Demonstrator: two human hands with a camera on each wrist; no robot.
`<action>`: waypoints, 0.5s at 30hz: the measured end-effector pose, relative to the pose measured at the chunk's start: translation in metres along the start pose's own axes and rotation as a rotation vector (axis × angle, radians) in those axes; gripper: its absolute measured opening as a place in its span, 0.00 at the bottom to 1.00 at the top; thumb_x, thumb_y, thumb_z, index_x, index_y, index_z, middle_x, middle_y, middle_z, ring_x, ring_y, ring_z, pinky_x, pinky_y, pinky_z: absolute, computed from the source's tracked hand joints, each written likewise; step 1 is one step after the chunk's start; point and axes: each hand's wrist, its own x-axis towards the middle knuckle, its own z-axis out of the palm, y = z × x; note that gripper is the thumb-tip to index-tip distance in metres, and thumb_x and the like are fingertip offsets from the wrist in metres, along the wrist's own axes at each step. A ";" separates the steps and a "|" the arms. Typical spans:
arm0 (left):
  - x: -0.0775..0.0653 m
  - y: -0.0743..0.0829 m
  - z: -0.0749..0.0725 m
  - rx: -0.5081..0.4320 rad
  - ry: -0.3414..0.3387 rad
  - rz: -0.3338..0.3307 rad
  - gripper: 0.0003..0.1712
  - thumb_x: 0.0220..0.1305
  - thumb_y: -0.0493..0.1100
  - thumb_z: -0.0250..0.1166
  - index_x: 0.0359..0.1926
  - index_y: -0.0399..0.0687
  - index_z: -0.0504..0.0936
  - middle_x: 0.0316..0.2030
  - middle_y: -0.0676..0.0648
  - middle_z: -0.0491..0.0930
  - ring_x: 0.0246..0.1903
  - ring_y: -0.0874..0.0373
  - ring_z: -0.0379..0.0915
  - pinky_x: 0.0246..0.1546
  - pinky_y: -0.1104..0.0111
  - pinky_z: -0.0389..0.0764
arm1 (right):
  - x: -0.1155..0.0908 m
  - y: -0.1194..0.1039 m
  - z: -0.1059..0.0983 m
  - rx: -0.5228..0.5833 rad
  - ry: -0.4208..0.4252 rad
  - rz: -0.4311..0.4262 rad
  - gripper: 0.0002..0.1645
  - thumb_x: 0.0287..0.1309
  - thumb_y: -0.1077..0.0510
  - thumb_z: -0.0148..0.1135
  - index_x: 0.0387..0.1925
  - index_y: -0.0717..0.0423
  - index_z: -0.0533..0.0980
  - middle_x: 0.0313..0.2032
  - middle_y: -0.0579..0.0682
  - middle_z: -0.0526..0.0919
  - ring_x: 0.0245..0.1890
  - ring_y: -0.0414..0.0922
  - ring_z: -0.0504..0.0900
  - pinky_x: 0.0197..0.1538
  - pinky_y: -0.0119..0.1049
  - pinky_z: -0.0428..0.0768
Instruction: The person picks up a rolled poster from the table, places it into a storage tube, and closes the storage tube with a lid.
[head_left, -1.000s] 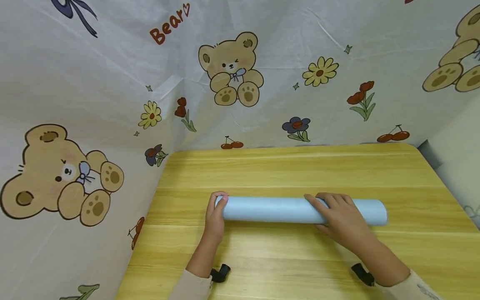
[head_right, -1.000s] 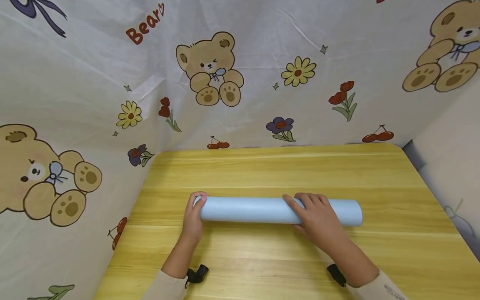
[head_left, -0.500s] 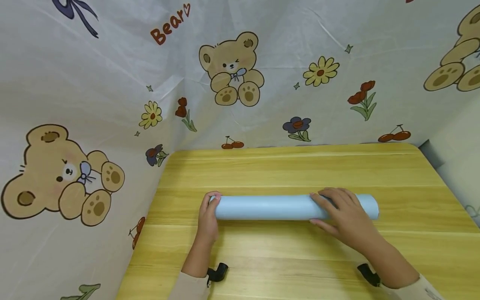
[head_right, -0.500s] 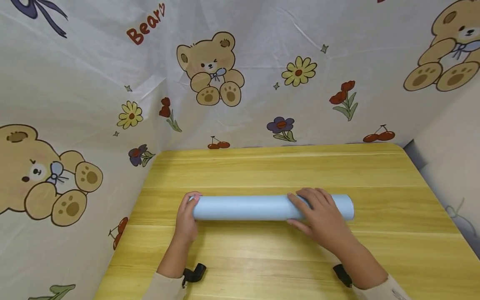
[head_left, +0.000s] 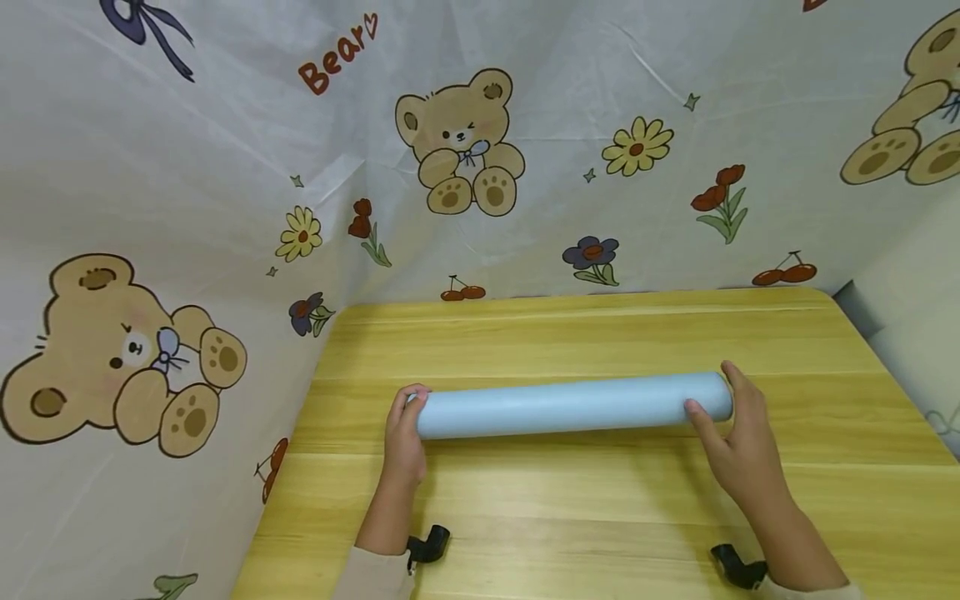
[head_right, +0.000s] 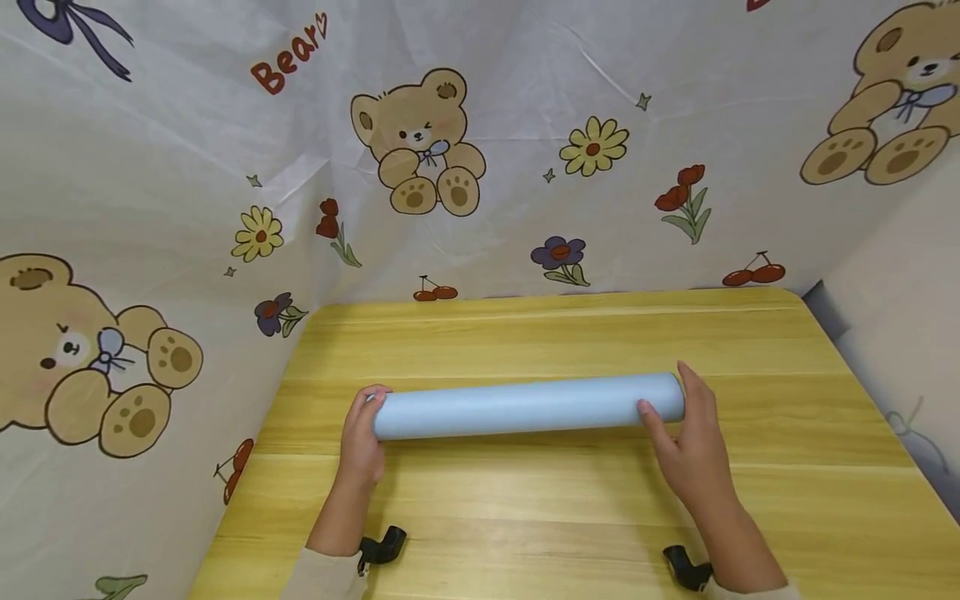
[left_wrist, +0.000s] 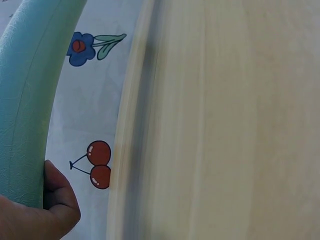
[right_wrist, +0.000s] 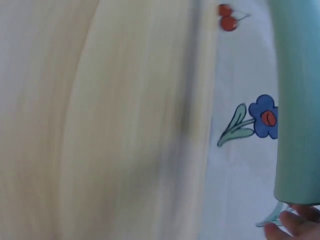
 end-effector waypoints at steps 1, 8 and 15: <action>0.000 0.000 0.000 -0.001 -0.001 -0.002 0.18 0.76 0.50 0.53 0.53 0.40 0.73 0.48 0.48 0.70 0.44 0.50 0.65 0.44 0.60 0.69 | -0.002 0.000 0.000 0.060 -0.032 0.056 0.44 0.74 0.55 0.56 0.81 0.44 0.45 0.77 0.65 0.54 0.76 0.56 0.57 0.74 0.32 0.63; -0.001 0.000 -0.001 -0.003 -0.001 0.001 0.21 0.77 0.52 0.53 0.58 0.40 0.70 0.50 0.48 0.70 0.48 0.50 0.65 0.48 0.57 0.69 | -0.011 -0.002 0.005 0.343 -0.109 0.225 0.39 0.79 0.53 0.45 0.81 0.36 0.41 0.73 0.61 0.52 0.69 0.29 0.60 0.54 0.09 0.66; -0.002 -0.005 0.002 0.035 0.154 0.022 0.28 0.73 0.61 0.58 0.61 0.48 0.66 0.56 0.47 0.69 0.49 0.54 0.67 0.48 0.68 0.74 | -0.015 -0.004 0.014 0.407 -0.107 0.371 0.37 0.78 0.46 0.45 0.80 0.28 0.43 0.81 0.51 0.42 0.79 0.41 0.49 0.59 0.09 0.63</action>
